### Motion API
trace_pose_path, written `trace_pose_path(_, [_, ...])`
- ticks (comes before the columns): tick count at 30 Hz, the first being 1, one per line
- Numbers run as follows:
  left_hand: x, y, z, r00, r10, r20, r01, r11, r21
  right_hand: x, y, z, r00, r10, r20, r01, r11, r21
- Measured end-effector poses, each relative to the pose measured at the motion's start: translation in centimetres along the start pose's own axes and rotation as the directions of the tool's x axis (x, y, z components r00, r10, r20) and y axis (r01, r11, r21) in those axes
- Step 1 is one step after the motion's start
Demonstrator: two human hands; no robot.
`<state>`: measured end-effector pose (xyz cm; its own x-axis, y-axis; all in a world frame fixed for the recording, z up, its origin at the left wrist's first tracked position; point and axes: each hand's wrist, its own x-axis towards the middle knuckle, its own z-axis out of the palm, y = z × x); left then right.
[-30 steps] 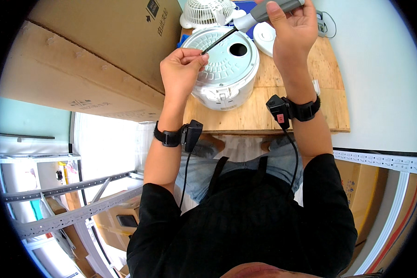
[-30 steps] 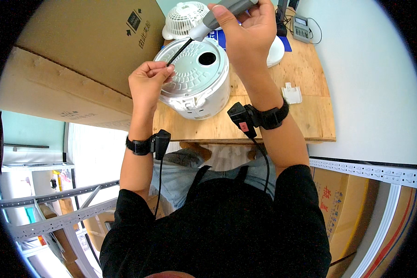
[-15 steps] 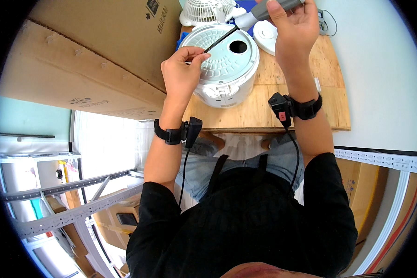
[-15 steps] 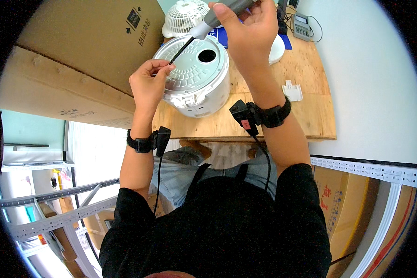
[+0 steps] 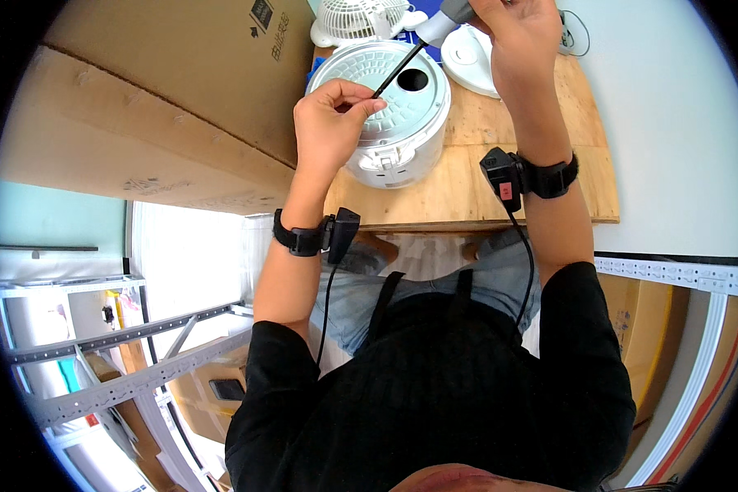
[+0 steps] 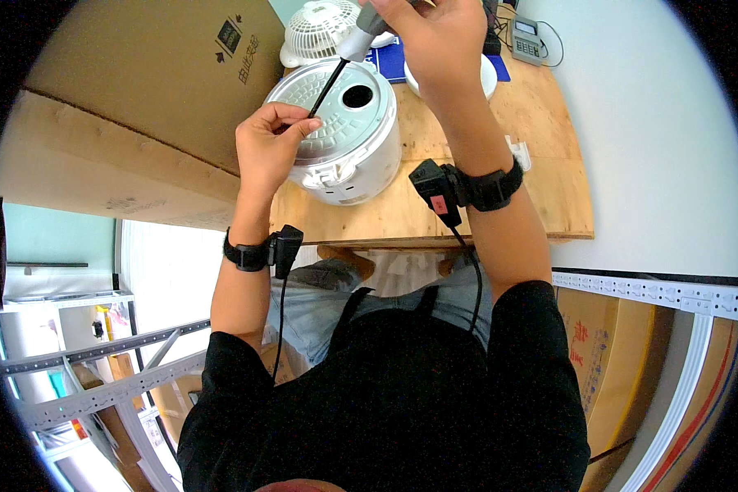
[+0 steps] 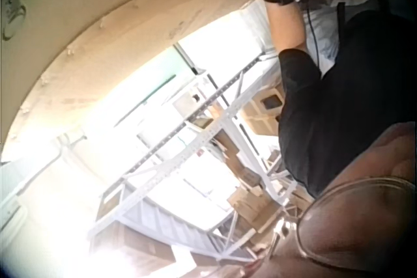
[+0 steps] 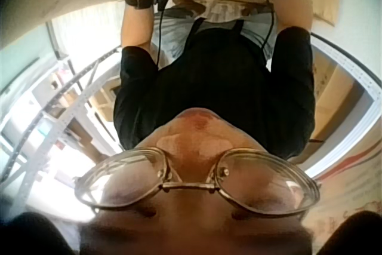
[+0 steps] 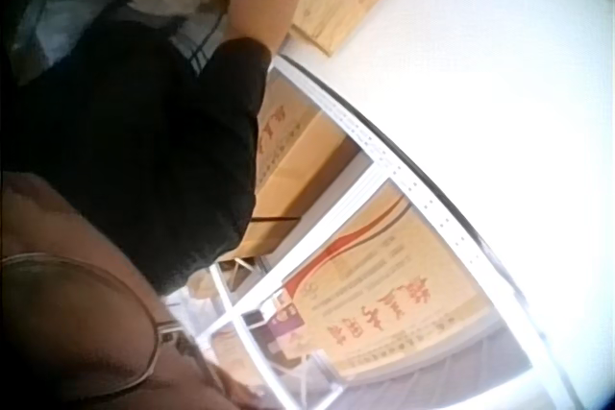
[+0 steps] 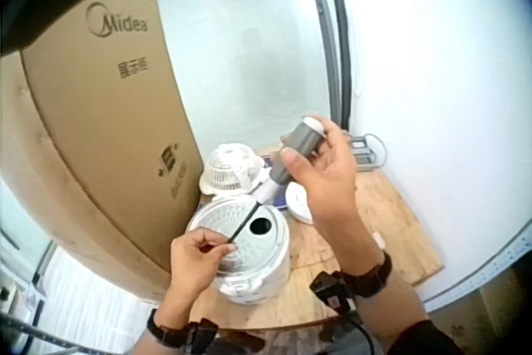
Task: The person wipes the inside of a white plastic lid with a blue cloth, then places it on a wooden table. They pick up a white bucket, place a perforated lid on top, and use a screwdriver to secure it with screws.
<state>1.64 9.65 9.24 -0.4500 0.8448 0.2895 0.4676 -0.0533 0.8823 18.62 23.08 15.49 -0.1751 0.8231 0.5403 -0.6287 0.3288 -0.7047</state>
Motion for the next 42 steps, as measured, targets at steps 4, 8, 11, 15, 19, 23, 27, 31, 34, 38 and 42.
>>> trace_pose_path(4, [0.5,1.8,0.7,0.993,-0.012,0.117,0.003,0.997,0.078,1.3,-1.0,0.4,0.995,0.037,0.094,-0.032,0.998,-0.052])
trace_pose_path(8, [1.0,2.3,2.3,0.977,0.020,0.212,-0.050,0.989,0.141,2.1,-3.0,1.4,0.977,0.027,0.210,0.022,0.973,-0.231])
trace_pose_path(11, [1.3,2.5,3.7,0.972,0.062,0.225,-0.096,0.985,0.143,2.2,-4.1,1.9,0.955,0.073,0.288,0.023,0.949,-0.316])
trace_pose_path(15, [1.3,2.8,5.0,0.963,0.078,0.259,-0.137,0.967,0.217,1.5,-4.9,2.6,0.932,0.066,0.355,0.092,0.907,-0.410])
trace_pose_path(19, [1.0,2.4,5.7,0.970,0.085,0.226,-0.127,0.976,0.177,1.4,-4.0,2.4,0.912,-0.026,0.409,0.212,0.883,-0.418])
trace_pose_path(23, [1.9,1.1,5.8,0.966,0.120,0.231,-0.150,0.982,0.118,1.0,-4.0,2.5,0.904,-0.055,0.424,0.270,0.843,-0.466])
trace_pose_path(27, [1.8,1.6,5.7,0.964,0.047,0.261,-0.089,0.985,0.151,1.0,-3.5,2.3,0.900,-0.073,0.431,0.289,0.839,-0.462])
trace_pose_path(31, [1.8,1.6,5.8,0.966,0.030,0.255,-0.068,0.987,0.143,1.0,-3.6,2.4,0.910,-0.044,0.413,0.257,0.841,-0.477])
trace_pose_path(34, [1.7,1.5,5.8,0.972,0.056,0.230,-0.088,0.988,0.130,0.7,-3.9,2.4,0.908,-0.047,0.417,0.260,0.842,-0.472])
trace_pose_path(38, [1.5,1.4,5.9,0.977,0.060,0.205,-0.085,0.990,0.116,0.5,-4.1,2.4,0.909,-0.035,0.416,0.250,0.844,-0.475])
trace_pose_path(42, [1.5,1.8,5.6,0.965,0.040,0.258,-0.081,0.986,0.148,0.2,-4.2,2.2,0.919,-0.030,0.393,0.253,0.809,-0.531])
